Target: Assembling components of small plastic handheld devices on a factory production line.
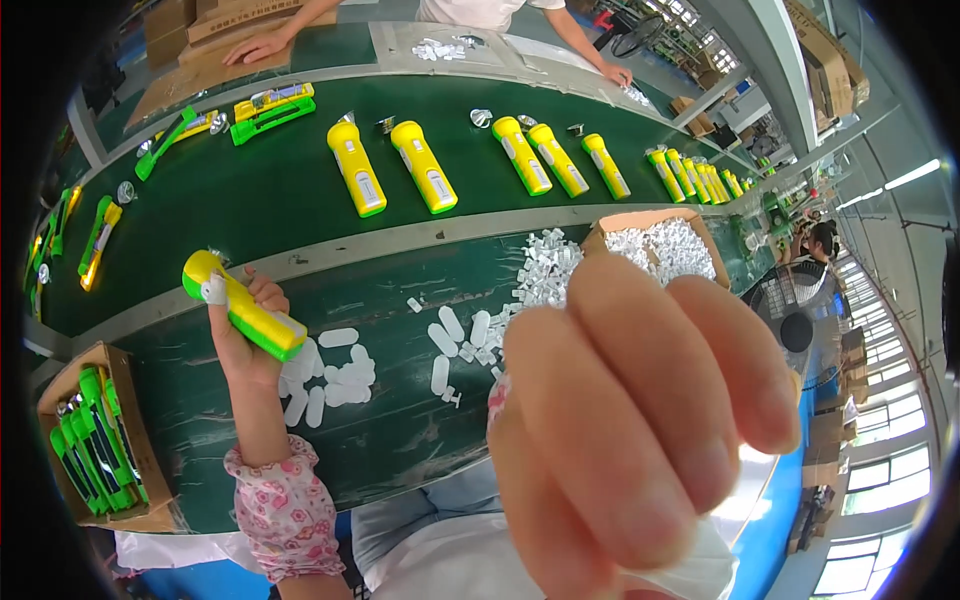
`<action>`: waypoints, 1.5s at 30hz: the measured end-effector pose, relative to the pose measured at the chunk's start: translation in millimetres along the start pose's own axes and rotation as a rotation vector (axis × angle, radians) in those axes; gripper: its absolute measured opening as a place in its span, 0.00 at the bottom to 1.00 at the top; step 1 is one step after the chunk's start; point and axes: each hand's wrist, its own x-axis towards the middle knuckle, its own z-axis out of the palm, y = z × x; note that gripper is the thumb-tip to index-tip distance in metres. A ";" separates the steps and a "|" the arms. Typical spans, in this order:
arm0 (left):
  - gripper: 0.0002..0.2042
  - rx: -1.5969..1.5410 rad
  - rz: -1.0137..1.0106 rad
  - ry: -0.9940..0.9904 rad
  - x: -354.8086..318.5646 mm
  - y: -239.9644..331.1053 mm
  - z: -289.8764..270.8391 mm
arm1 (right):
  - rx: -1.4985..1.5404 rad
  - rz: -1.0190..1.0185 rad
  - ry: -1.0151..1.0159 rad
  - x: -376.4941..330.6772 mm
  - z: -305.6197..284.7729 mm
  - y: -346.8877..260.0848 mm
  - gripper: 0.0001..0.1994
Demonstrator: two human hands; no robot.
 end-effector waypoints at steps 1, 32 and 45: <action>0.21 -0.023 0.002 -0.026 0.5 1.4 -1.8 | 0.005 0.020 0.002 3.8 -10.2 9.8 0.07; 0.21 -0.144 0.022 -0.066 -0.4 2.8 -4.2 | -0.872 -0.195 -0.196 42.5 -56.9 -51.1 0.13; 0.25 -0.014 -0.092 -0.101 1.5 -13.4 11.6 | -2.023 0.821 -0.258 -16.8 -246.0 -46.0 0.13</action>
